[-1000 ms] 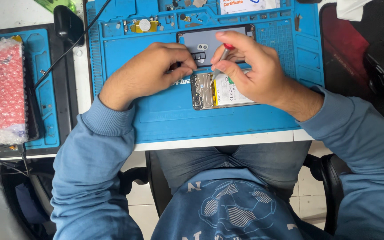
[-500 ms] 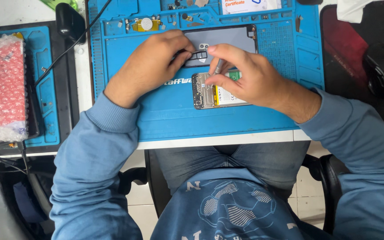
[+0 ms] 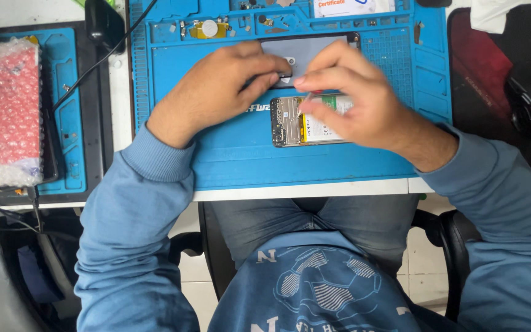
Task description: The person picks up a smartphone from a blue repair mat, pries off its back cover by hand, and removes the cover. They then use a screwdriver to unscrew components from the exposed phone body and lift out the battery, holding the opened phone and detached back cover on the mat.
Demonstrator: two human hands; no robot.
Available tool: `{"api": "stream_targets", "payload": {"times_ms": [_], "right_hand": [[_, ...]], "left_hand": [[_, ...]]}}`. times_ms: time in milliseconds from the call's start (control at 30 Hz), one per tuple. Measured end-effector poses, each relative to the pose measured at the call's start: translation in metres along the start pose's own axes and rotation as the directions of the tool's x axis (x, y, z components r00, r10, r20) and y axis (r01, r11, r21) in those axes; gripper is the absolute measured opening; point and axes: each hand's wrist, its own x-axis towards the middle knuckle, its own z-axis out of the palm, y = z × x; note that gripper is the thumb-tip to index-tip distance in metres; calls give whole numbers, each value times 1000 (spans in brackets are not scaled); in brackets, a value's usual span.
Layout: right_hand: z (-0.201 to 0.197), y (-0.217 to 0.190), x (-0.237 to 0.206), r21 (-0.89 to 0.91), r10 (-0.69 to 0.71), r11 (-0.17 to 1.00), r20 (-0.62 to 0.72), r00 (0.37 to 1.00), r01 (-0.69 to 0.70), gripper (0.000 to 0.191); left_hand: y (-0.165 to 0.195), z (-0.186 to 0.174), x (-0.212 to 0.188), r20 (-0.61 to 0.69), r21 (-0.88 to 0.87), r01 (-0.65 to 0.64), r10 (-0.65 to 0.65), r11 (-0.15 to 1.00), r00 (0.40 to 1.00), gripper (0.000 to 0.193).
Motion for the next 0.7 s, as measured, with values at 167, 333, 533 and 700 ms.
{"api": "stream_targets", "payload": {"times_ms": [167,333,533,700], "right_hand": [[-5,-7,5,138,88,986,23,996,-90,36],[-6,-7,10,105,84,991,20,996,-85,30],[-5,-4,9,120,84,989,29,996,-87,28],[-3,0,4,102,81,991,28,996,-83,34]], "left_hand": [[14,-2,-2,170,40,2,-9,999,985,20],[26,-4,-3,255,115,54,-82,992,963,16],[28,-4,-1,261,186,41,-90,982,961,8],[35,-1,-3,201,218,-2,-43,976,979,12]]}}
